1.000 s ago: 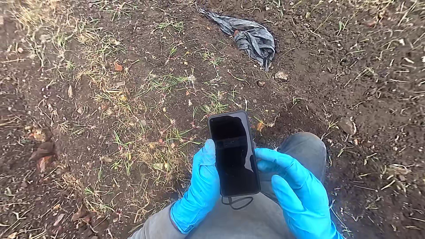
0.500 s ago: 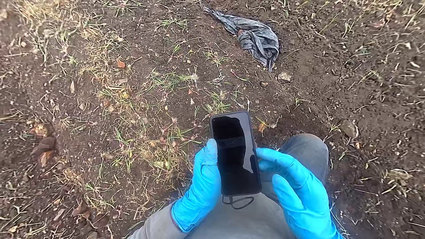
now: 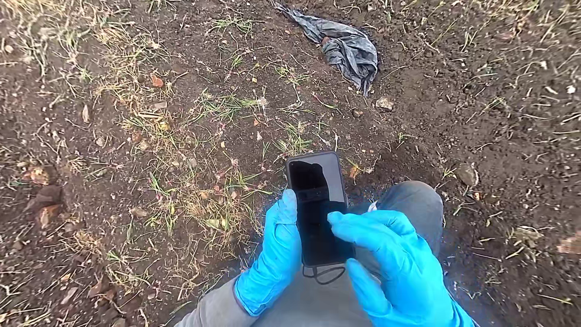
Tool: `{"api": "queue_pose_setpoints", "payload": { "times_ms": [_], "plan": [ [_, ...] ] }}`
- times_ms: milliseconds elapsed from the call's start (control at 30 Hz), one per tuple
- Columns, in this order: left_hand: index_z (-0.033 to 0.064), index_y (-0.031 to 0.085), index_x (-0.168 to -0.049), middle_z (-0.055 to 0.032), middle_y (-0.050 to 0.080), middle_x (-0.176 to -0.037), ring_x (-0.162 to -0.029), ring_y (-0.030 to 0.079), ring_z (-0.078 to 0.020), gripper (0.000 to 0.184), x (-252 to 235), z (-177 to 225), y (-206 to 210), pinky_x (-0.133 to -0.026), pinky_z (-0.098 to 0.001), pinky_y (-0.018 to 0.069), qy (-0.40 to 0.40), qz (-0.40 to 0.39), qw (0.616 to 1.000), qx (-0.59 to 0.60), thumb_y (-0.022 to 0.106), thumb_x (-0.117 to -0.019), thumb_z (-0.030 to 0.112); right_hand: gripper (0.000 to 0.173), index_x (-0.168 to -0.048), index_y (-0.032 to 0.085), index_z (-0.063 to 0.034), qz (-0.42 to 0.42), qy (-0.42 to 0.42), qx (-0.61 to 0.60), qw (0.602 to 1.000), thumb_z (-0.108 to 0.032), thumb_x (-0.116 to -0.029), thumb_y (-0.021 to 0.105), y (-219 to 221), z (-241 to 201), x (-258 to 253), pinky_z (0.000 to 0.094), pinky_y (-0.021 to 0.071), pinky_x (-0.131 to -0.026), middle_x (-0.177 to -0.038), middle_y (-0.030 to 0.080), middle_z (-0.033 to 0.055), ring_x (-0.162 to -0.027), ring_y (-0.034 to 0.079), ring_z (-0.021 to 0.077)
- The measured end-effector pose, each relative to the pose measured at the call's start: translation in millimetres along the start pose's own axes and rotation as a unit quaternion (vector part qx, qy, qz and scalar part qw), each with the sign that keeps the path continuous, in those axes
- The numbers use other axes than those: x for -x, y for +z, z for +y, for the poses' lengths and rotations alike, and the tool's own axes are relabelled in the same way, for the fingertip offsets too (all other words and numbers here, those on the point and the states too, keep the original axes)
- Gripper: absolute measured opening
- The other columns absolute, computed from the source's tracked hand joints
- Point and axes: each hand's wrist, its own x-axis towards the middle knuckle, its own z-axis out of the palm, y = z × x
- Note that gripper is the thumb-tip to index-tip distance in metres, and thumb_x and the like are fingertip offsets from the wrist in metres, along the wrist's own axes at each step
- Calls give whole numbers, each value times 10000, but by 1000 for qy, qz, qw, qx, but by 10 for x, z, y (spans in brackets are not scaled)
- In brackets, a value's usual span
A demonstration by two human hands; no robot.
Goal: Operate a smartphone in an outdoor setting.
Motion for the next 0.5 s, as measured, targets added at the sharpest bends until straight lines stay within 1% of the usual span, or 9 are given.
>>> {"api": "queue_pose_setpoints", "payload": {
  "times_ms": [33,67,133,167,200,267,300,367,500],
  "plan": [
    [129,707,-1009,-21,723,-903,-887,717,-113,509,3,-7,-5,-799,-342,625,2,-5,1000,-3,299,-1126,410,311,-1218,639,-238,-22,-12,9,1000,-354,-1001,449,28,-36,-20,282,408,-1013,-1241,708,-74,-1200,570,80],
    [131,697,-973,-17,707,-849,-821,711,-109,511,6,-21,-6,-738,-327,623,4,-8,1000,-2,307,-1123,426,303,-1216,636,-238,-40,-20,14,999,-342,-998,452,58,-69,-36,290,400,-998,-1246,708,-66,-1186,573,89],
    [128,692,-951,-26,683,-810,-774,694,-122,538,10,-52,-21,-700,-332,613,1,-13,1000,5,319,-1113,479,294,-1204,636,-240,-68,-27,31,997,-327,-987,457,102,-105,-51,310,397,-964,-1253,708,-58,-1153,583,106],
    [127,684,-926,-29,679,-796,-764,692,-126,542,13,-55,-22,-695,-337,611,1,-9,1000,4,314,-1112,477,292,-1191,643,-242,-74,-26,41,996,-324,-980,458,105,-101,-49,318,398,-956,-1247,711,-63,-1141,587,110],
    [126,683,-920,-28,689,-806,-783,701,-126,539,12,-46,-22,-715,-342,617,3,-3,1000,1,306,-1115,458,287,-1179,650,-243,-74,-22,48,996,-323,-977,461,84,-80,-42,321,400,-954,-1242,712,-73,-1134,586,107],
    [122,712,-986,-37,733,-906,-896,728,-134,532,16,-25,-43,-811,-366,633,6,6,1000,0,299,-1123,429,275,-1158,659,-257,-58,0,62,996,-338,-975,471,-17,0,-11,321,408,-956,-1225,713,-105,-1133,580,87],
    [123,717,-1009,-36,736,-934,-925,726,-132,523,19,-18,-53,-832,-366,629,8,10,1000,0,298,-1126,413,273,-1151,661,-266,-46,17,67,997,-354,-973,474,-87,45,16,320,405,-969,-1217,712,-122,-1144,572,74],
    [130,722,-1042,-26,741,-962,-944,724,-119,496,16,-17,-73,-850,-353,627,17,12,1000,8,304,-1129,383,272,-1146,659,-276,-22,48,66,996,-391,-981,477,-247,113,69,316,408,-1007,-1211,709,-129,-1179,563,59],
    [146,714,-993,1,728,-927,-927,713,-87,488,13,-20,-76,-844,-320,616,26,26,999,-3,304,-1131,373,285,-1115,651,-265,21,64,33,997,-439,-1007,453,-358,123,111,275,428,-1007,-1175,718,-112,-1187,574,46]
  ]
}}
